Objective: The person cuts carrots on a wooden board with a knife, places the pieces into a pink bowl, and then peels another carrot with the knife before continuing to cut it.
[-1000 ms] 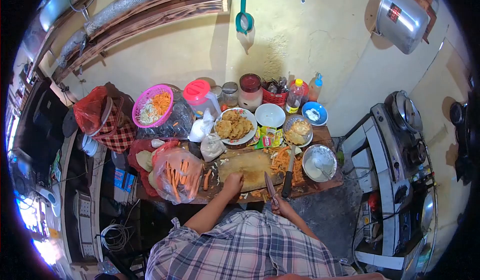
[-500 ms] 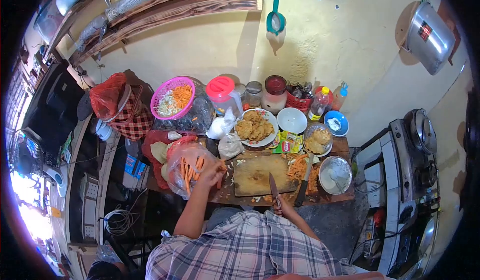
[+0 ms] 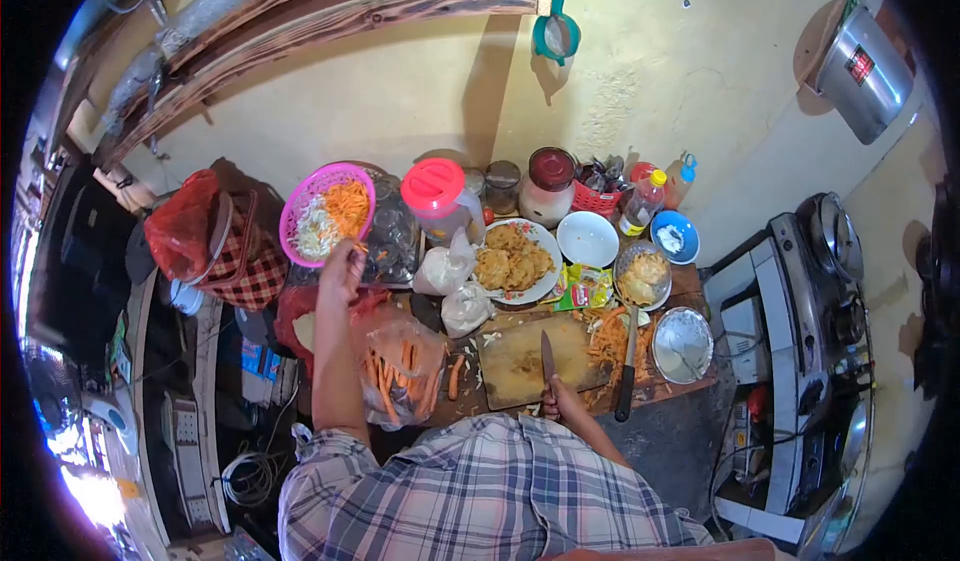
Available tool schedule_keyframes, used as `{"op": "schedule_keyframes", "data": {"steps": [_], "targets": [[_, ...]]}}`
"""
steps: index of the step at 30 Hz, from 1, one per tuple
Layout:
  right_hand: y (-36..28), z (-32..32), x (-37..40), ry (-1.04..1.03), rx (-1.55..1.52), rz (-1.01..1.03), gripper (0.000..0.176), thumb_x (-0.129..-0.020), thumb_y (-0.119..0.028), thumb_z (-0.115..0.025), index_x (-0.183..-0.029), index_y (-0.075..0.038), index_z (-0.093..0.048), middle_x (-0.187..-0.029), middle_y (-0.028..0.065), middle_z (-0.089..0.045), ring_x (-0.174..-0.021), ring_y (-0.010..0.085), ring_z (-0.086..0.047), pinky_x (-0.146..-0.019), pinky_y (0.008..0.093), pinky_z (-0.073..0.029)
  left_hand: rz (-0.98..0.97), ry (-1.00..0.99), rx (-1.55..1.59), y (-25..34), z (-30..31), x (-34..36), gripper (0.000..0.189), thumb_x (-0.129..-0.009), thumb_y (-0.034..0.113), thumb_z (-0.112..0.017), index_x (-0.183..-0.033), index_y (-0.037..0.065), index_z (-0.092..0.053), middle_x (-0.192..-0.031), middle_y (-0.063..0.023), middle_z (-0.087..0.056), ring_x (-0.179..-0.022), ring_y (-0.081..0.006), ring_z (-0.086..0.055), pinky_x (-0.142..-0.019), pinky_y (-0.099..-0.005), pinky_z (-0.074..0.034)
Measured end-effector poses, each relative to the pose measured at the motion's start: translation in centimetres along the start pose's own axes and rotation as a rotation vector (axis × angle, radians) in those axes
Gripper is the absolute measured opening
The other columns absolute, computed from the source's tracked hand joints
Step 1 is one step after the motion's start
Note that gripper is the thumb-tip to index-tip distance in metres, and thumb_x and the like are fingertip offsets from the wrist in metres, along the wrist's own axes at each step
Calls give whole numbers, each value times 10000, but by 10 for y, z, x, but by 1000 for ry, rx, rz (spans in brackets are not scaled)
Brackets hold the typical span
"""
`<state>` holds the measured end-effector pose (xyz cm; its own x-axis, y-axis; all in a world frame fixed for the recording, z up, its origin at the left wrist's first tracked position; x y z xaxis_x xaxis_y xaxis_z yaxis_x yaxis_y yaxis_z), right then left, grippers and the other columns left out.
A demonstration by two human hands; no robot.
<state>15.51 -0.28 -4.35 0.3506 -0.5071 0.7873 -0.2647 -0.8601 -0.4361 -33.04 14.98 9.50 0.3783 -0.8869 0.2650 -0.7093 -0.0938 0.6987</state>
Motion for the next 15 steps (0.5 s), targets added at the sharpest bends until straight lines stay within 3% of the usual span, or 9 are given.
{"op": "schedule_keyframes", "data": {"steps": [3, 5, 6, 8, 9, 11, 12, 13, 15], "targets": [[4, 1, -13, 70, 76, 34, 366, -958, -455, -387, -847, -111, -445, -539, -24, -331, -411, 92, -263, -376, 244, -221, -128, 56, -119, 33, -15, -34, 75, -865, -28, -507, -895, 21, -554, -855, -61, -585, -740, -124, -579, -698, -207, -525], [10, 3, -24, 84, 96, 67, 364, -959, -447, -390, -826, -113, -449, -535, -25, -327, -405, 89, -258, -370, 241, -214, -323, 73, -363, 54, -3, -77, 206, -853, -24, -504, -1057, -8, -533, -974, -121, -601, -845, -218, -606, -813, -282, -507], [10, 3, -24, 89, 85, 75, 361, -964, -435, -388, -816, -111, -450, -533, -27, -327, -402, 83, -254, -367, 238, -209, -306, 74, -371, 56, 0, -89, 206, -853, -24, -504, -1057, -8, -533, -974, -121, -601, -845, -218, -606, -813, -282, -507], [9, 1, -19, 120, 83, 72, 365, -966, -436, -382, -820, -108, -452, -534, -28, -329, -400, 83, -252, -367, 238, -208, -661, 310, -1266, 76, -9, -95, 462, -819, -29, -514, -1267, -33, -402, -1180, -211, -528, -1074, -333, -536, -967, -374, -416], [3, -2, -12, 140, 92, 83, 369, -967, -437, -377, -824, -106, -455, -535, -29, -331, -398, 82, -250, -368, 238, -207, -653, 299, -1268, 73, -20, -89, 462, -819, -29, -514, -1267, -33, -402, -1180, -211, -528, -1074, -333, -536, -967, -374, -416], [-1, -6, -2, 137, 97, 98, 395, -964, -457, -374, -836, -94, -461, -533, -29, -333, -398, 83, -263, -367, 240, -214, -932, 234, -1536, 67, -61, -49, 647, -788, -32, -525, -1373, -37, -247, -1309, -258, -411, -1244, -394, -377, -1064, -433, -277], [-2, -4, -1, 154, 116, 117, 408, -962, -467, -375, -838, -89, -462, -530, -29, -331, -395, 86, -269, -367, 242, -218, -1008, 171, -1499, 62, -80, -23, 646, -769, -28, -549, -1357, -37, -281, -1332, -252, -385, -1275, -386, -335, -1090, -431, -227], [-3, -1, 1, 170, 135, 137, 421, -959, -478, -375, -841, -84, -463, -527, -28, -330, -392, 90, -275, -367, 245, -223, -1003, 164, -1499, 52, -89, -3, 646, -769, -28, -549, -1357, -37, -281, -1332, -252, -385, -1275, -386, -335, -1090, -431, -227], [-4, 7, 2, 192, 153, 147, 427, -958, -481, -377, -839, -79, -462, -524, -25, -330, -390, 93, -283, -367, 248, -226, -1132, 104, -1506, 29, -103, 43, 594, -768, -17, -565, -1321, -42, -349, -1266, -228, -448, -1194, -369, -421, -1021, -417, -327]]}}
Point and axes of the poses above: each hand's wrist, its own x-axis away from the middle knuckle, its own z-axis out of the back of the hand, y = z × x, the point moved 7 cm from there along -x, towards the middle knuckle
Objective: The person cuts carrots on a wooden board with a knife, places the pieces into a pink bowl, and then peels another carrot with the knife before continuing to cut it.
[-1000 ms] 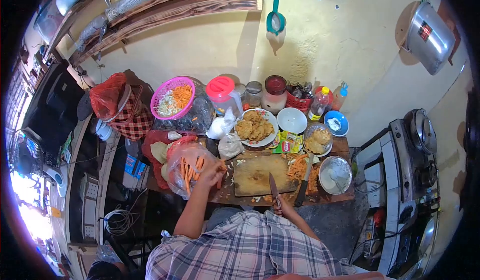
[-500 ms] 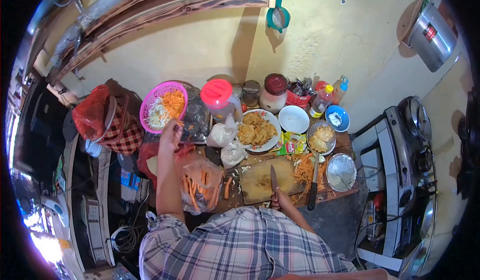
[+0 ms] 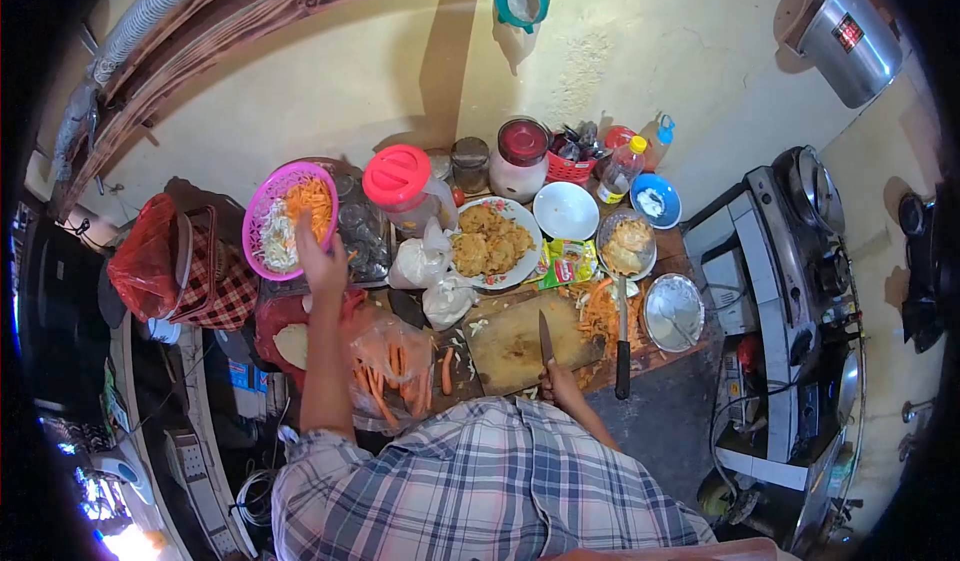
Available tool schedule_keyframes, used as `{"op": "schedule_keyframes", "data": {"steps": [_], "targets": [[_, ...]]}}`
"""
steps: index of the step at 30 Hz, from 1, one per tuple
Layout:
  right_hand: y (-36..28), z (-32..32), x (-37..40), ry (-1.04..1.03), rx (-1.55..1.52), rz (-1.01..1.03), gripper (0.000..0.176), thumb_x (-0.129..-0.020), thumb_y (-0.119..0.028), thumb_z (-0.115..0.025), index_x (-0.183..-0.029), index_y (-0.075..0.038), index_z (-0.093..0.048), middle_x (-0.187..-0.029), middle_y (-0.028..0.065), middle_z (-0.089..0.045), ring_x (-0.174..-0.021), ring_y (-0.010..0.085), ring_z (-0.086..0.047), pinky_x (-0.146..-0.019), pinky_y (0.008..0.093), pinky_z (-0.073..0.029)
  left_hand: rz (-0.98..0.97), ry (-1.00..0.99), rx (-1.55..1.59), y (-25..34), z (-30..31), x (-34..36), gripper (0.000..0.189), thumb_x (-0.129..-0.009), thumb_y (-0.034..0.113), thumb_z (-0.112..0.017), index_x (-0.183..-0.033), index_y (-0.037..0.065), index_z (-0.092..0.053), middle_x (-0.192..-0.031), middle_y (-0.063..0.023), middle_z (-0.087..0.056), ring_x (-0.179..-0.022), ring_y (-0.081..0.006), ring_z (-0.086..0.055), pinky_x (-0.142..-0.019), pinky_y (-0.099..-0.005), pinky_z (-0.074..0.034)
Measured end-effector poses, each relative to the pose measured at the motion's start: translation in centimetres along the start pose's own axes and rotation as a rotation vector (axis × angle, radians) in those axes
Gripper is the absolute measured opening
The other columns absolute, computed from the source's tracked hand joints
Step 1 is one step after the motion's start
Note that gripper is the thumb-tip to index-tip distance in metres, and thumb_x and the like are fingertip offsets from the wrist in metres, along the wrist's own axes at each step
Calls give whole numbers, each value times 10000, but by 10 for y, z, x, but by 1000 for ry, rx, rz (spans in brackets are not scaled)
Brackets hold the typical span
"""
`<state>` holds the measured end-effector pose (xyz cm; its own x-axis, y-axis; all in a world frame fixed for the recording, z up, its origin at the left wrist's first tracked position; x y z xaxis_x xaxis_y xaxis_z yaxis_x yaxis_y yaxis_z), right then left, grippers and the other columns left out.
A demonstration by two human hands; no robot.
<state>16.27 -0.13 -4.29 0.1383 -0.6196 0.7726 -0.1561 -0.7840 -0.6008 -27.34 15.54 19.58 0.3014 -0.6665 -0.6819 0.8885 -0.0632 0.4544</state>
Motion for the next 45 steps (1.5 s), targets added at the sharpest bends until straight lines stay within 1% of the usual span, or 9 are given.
{"op": "schedule_keyframes", "data": {"steps": [6, 11, 15, 18, 20, 25, 31, 33, 45], "targets": [[-3, 10, 5, 1, 65, 32, 405, -962, -443, -389, -815, -73, -460, -517, -16, -335, -383, 105, -318, -365, 259, -238, 44, -203, 323, 78, 12, 141, 311, -764, -3, -609, -1068, -4, -542, -946, -148, -555, -871, -262, -543, -772, -332, -453], [8, 17, -7, -53, 255, 31, 387, -964, -410, -389, -799, -71, -474, -516, -8, -371, -381, 106, -329, -356, 262, -242, 295, -882, 11, 94, -21, 255, 355, -725, 140, -682, -1028, -10, -573, -985, -171, -601, -934, -330, -569, -792, -402, -460], [16, 26, -6, -162, 313, 95, 387, -966, -397, -379, -803, -65, -494, -535, -2, -407, -385, 101, -345, -353, 264, -252, 272, -935, -301, 100, -17, 282, 328, -713, 165, -674, -971, -24, -600, -1057, -196, -592, -973, -363, -560, -816, -437, -443], [20, 37, 6, -251, 424, 182, 380, -971, -379, -371, -824, -58, -510, -558, 1, -428, -403, 98, -367, -368, 268, -283, 38, -703, -265, 114, -13, 284, 254, -705, 139, -657, -885, -37, -625, -1074, -204, -584, -959, -375, -554, -835, -448, -425], [24, 54, 12, -169, 473, 223, 365, -973, -367, -378, -833, -59, -516, -570, 1, -433, -418, 102, -385, -394, 267, -316, 328, -712, -108, 101, -14, 287, 208, -697, 118, -650, -822, -47, -634, -1096, -219, -568, -956, -382, -544, -837, -443, -420], [38, 89, 26, -74, 371, 212, 333, -968, -362, -404, -844, -78, -527, -579, -3, -436, -459, 97, -417, -419, 260, -338, 261, -587, 191, 143, -26, 286, 242, -740, 157, -653, -919, -6, -652, -792, -188, -623, -720, -356, -588, -668, -417, -472], [-3, 73, 51, 148, 929, 687, 325, -952, -298, -429, -1001, -2, -554, -620, 159, -545, -545, 287, -544, -517, 389, -414, 134, -841, 153, 181, -80, 314, 204, -767, 182, -644, -919, 48, -671, -793, -210, -625, -754, -366, -610, -654, -434, -480], [-11, 56, 59, 113, 944, 749, 313, -931, -278, -440, -967, 20, -528, -755, 277, -575, -704, 467, -561, -619, 503, -438, 81, -850, 154, 187, -86, 318, 193, -776, 190, -633, -930, 83, -680, -785, -198, -624, -734, -365, -612, -639, -442, -483], [-5, 26, 22, 37, 1233, 587, 334, -928, -270, -428, -1015, 36, -531, -818, 291, -599, -803, 461, -583, -718, 513, -460, -43, -956, 204, 177, -98, 319, 189, -792, 203, -593, -842, 33, -659, -711, -168, -574, -672, -351, -589, -608, -449, -484]]}}
Point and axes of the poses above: each hand's wrist, its own x-axis away from the middle knuckle, its own z-axis out of the back of the hand, y = z × x, the point moved 7 cm from there along -x, towards the middle knuckle
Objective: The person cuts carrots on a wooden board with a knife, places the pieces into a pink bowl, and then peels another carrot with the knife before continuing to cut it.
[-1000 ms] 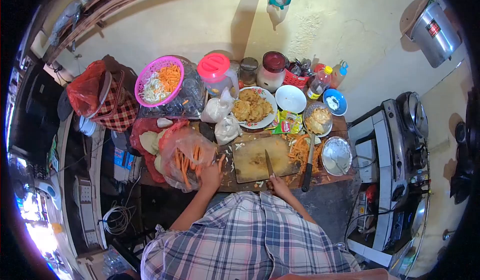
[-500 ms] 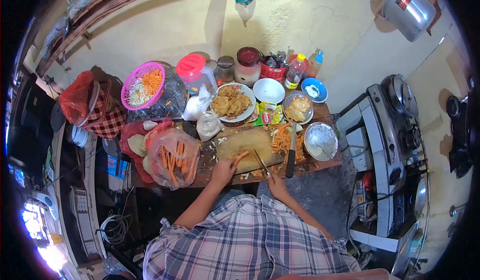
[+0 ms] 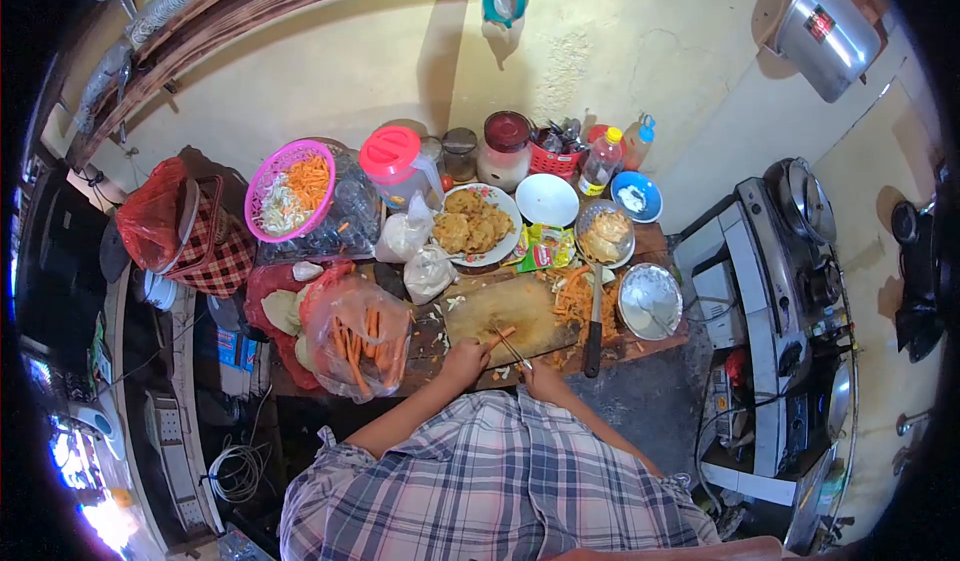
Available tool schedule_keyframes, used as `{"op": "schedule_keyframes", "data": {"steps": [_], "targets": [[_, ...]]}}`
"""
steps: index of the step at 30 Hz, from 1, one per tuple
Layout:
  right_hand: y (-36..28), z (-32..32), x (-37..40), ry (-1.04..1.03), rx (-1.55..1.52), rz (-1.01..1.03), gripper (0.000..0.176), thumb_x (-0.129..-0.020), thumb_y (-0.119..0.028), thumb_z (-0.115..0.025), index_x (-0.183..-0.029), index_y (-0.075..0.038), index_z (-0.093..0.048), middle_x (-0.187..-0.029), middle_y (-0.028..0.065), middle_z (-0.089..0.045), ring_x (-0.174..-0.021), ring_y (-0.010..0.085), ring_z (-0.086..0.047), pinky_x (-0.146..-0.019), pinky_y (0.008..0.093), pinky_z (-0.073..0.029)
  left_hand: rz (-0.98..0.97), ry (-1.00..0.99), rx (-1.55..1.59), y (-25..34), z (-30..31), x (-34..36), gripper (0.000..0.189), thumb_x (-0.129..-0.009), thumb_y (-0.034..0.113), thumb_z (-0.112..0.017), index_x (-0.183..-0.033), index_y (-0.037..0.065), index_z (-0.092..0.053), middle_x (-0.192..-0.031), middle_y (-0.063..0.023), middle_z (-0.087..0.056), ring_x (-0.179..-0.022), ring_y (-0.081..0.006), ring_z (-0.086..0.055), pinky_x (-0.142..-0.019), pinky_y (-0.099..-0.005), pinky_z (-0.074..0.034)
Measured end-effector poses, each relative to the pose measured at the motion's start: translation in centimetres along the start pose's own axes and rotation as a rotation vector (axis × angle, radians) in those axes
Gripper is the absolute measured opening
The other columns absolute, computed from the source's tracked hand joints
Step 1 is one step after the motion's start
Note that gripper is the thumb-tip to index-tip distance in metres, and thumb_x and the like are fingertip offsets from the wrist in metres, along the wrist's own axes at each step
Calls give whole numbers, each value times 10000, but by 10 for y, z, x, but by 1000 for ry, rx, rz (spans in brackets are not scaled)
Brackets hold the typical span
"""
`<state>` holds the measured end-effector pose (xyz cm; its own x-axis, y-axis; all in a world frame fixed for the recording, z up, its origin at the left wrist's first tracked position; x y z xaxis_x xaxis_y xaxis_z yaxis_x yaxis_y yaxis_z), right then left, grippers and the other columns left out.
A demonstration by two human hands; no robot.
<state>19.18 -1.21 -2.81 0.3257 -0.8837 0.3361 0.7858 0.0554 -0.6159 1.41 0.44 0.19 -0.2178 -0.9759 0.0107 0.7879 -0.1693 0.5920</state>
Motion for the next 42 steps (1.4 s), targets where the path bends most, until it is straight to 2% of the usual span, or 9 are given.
{"op": "schedule_keyframes", "data": {"steps": [7, 17, 20, 23, 26, 32, 36, 38, 42], "targets": [[-7, -14, -29, -62, 12, -168, 355, -894, -298, -458, -974, 36, -544, -828, 302, -609, -786, 459, -601, -708, 536, -470, -71, -214, 39, -9, -4, -11, 201, -808, 207, -576, -849, 21, -642, -719, -183, -584, -670, -354, -600, -618, -449, -485], [0, -3, -13, 142, -77, -210, 363, -889, -313, -496, -861, 39, -579, -786, 281, -606, -730, 441, -601, -628, 503, -457, -175, -133, 177, -19, 12, -7, 230, -728, 154, -656, -896, 0, -626, -779, -197, -599, -741, -370, -597, -686, -418, -494], [5, -4, -10, 179, -101, -148, 348, -899, -300, -511, -902, 41, -581, -772, 271, -600, -739, 397, -606, -649, 445, -464, -175, -83, 220, -20, 22, -4, 275, -733, 118, -649, -978, -8, -636, -794, -182, -621, -735, -298, -627, -668, -375, -506], [11, -17, -8, 242, -167, -48, 374, -914, -322, -491, -920, 40, -584, -787, 266, -598, -745, 403, -600, -670, 435, -464, 143, -49, 530, -47, 4, -2, 290, -756, 88, -648, -1024, -21, -639, -798, -144, -649, -749, -214, -643, -646, -320, -509], [0, -12, -1, 153, -236, -157, 440, -947, -370, -429, -909, 38, -592, -778, 209, -610, -741, 340, -613, -677, 392, -472, 640, -284, 1375, -68, -34, 7, 296, -850, 51, -592, -1123, -57, -555, -975, -126, -631, -811, -198, -638, -723, -251, -534], [-14, 9, -2, 287, -602, -142, 534, -985, -410, -319, -732, -17, -578, -614, 29, -544, -569, 115, -519, -549, 279, -422, 636, -528, 1840, -33, -3, 2, 223, -901, 48, -518, -1100, -48, -492, -1135, -172, -558, -1049, -238, -577, -916, -306, -498], [-49, 40, -8, 263, -640, -156, 508, -978, -381, -350, -687, -22, -563, -581, 57, -503, -564, 170, -490, -581, 330, -398, 592, -590, 2144, 6, 46, 3, 247, -884, 40, -538, -1116, -31, -486, -1126, -164, -567, -1048, -243, -577, -907, -314, -506], [-67, 53, -10, 335, -760, -3, 511, -980, -404, -359, -655, -52, -534, -541, 7, -493, -441, 112, -440, -454, 275, -374, 580, -483, 2004, 5, 56, -1, 294, -866, 25, -563, -1141, -30, -475, -1117, -145, -570, -1014, -230, -593, -881, -304, -518], [-65, 50, -15, 294, -644, -1, 519, -975, -418, -367, -668, -37, -542, -536, 18, -483, -444, 115, -467, -443, 278, -376, 529, -139, 1463, -15, 68, -6, 361, -789, -24, -652, -1122, 8, -518, -1015, -96, -619, -921, -189, -628, -786, -295, -546]]}}
Point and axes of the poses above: each hand's wrist, its own x-axis away from the middle knuckle, its own z-axis out of the back of the hand, y = z × x, the point moved 7 cm from there along -x, towards the middle knuckle
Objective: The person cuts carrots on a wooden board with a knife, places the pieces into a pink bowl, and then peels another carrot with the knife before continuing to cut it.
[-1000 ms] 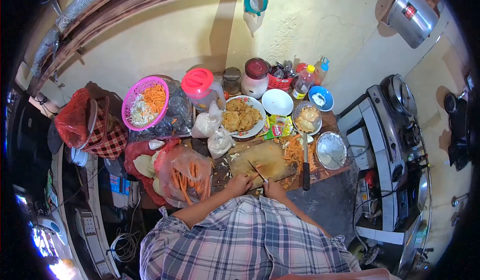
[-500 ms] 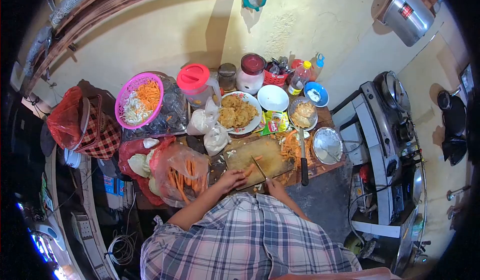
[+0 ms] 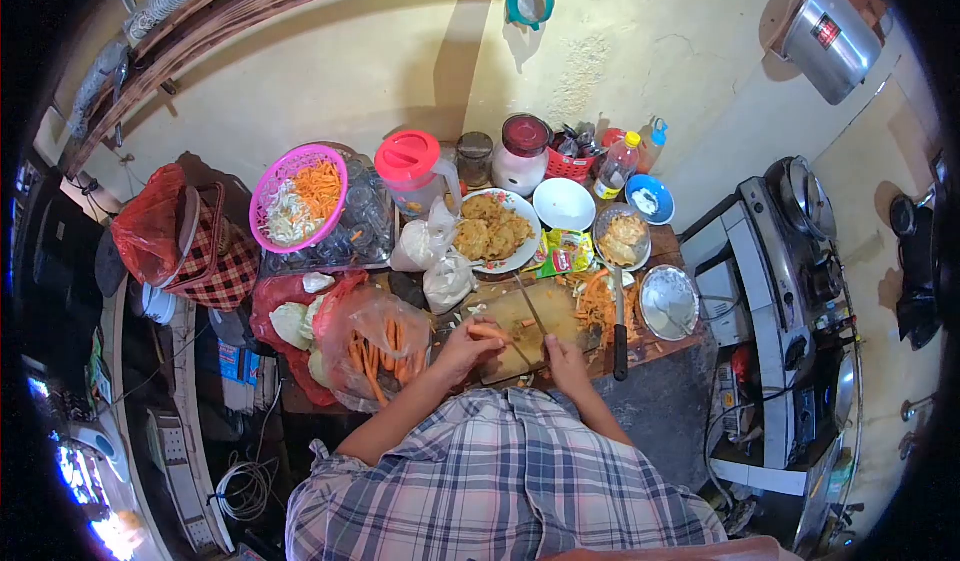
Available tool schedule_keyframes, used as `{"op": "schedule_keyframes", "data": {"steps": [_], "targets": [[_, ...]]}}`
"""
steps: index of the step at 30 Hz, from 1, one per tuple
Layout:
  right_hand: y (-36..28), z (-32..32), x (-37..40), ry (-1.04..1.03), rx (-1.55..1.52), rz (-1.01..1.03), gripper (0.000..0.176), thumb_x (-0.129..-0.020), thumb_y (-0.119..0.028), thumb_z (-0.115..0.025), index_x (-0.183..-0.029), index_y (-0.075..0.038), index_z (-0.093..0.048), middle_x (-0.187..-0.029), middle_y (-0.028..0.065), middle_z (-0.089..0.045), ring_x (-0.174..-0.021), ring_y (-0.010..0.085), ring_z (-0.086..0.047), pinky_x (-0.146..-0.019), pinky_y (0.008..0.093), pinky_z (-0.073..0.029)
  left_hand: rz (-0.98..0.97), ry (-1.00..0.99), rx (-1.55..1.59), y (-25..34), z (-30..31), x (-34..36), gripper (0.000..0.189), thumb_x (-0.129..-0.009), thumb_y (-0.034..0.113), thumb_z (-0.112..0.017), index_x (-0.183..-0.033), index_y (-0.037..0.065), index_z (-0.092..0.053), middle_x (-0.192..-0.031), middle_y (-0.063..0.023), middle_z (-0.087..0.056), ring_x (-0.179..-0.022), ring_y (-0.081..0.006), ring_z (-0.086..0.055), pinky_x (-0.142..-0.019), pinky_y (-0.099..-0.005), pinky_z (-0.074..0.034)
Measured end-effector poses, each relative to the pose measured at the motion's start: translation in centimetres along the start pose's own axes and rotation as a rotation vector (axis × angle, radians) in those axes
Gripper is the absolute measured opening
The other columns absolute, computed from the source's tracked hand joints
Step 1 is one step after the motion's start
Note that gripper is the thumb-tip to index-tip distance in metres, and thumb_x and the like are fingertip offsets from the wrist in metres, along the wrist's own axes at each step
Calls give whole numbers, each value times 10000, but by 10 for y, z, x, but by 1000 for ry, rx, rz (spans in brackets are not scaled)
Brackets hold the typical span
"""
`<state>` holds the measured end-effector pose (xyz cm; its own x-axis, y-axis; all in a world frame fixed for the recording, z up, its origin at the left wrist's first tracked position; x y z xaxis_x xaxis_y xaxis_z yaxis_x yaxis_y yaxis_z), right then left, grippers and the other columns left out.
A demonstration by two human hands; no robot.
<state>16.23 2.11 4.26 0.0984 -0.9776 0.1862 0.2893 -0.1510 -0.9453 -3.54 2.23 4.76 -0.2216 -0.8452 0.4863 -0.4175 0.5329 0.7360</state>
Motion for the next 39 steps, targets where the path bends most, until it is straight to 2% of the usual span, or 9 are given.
{"op": "schedule_keyframes", "data": {"steps": [1, 3, 7, 9, 12, 19, 31, 34, 39], "targets": [[1, -1, 1, 14, 72, 2, 510, -967, -420, -386, -704, -21, -565, -538, 41, -498, -466, 146, -500, -460, 296, -396, 0, -2, -2, -7, 3, -6, 361, -789, -24, -652, -1122, 8, -518, -1015, -96, -619, -921, -189, -628, -786, -295, -546], [8, -2, 3, 30, 143, 5, 505, -960, -422, -405, -740, -5, -588, -540, 65, -513, -488, 176, -533, -478, 314, -416, -302, 88, -281, -6, 15, -18, 284, -746, -24, -705, -1000, 35, -592, -872, -56, -642, -871, -146, -631, -719, -280, -547], [69, -15, 9, -39, 403, -132, 544, -922, -468, -424, -761, 15, -614, -614, 186, -581, -565, 317, -573, -554, 432, -427, -377, 202, -584, -25, 30, -28, 217, -716, 37, -744, -895, 26, -620, -780, -66, -643, -821, -171, -635, -677, -294, -525], [87, -21, 14, -53, 431, -115, 551, -916, -472, -425, -763, 19, -622, -630, 215, -595, -578, 363, -588, -550, 458, -432, -760, 164, -1149, -25, 23, -30, 257, -699, 132, -752, -888, 16, -623, -768, -115, -624, -762, -263, -616, -662, -351, -496], [93, -35, 18, -162, 585, -76, 412, -919, -355, -463, -914, 22, -630, -773, 247, -617, -738, 381, -624, -654, 451, -471, -731, 132, -1166, -28, 22, -28, 257, -717, 200, -717, -852, 9, -611, -769, -154, -587, -760, -344, -569, -659, -409, -458], [101, -44, 20, -207, 489, -48, 460, -912, -405, -451, -910, 34, -591, -670, 251, -597, -631, 404, -609, -569, 474, -478, -755, 113, -1227, -29, 17, -20, 210, -764, 190, -673, -760, 10, -567, -763, -154, -562, -767, -347, -558, -661, -426, -450], [127, -59, 7, -326, 545, -64, 465, -912, -386, -448, -900, 62, -573, -679, 288, -582, -673, 450, -598, -615, 513, -480, -712, 151, -1209, -25, 20, -23, 206, -770, 184, -671, -723, 3, -585, -739, -150, -568, -750, -337, -556, -654, -421, -448], [106, -64, 2, -382, 614, -110, 406, -928, -333, -416, -916, 38, -580, -753, 237, -625, -737, 415, -614, -665, 469, -476, -718, 148, -1236, -23, 18, -22, 209, -766, 189, -677, -724, 5, -586, -736, -145, -566, -752, -335, -557, -653, -421, -448], [102, -76, -8, -430, 613, -81, 433, -927, -341, -398, -913, 54, -573, -786, 283, -602, -760, 477, -577, -677, 501, -455, -723, 154, -1244, -23, 17, -23, 202, -746, 180, -695, -735, 6, -593, -723, -148, -564, -737, -348, -552, -639, -432, -446]]}}
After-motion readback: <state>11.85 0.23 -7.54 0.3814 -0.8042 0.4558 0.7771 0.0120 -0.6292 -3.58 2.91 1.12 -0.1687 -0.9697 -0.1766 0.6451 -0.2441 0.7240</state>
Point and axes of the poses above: each hand's wrist, its own x-axis away from the middle knuckle, its own z-axis out of the back of the hand, y = z × x, the point moved 7 cm from there along -x, towards the middle knuckle
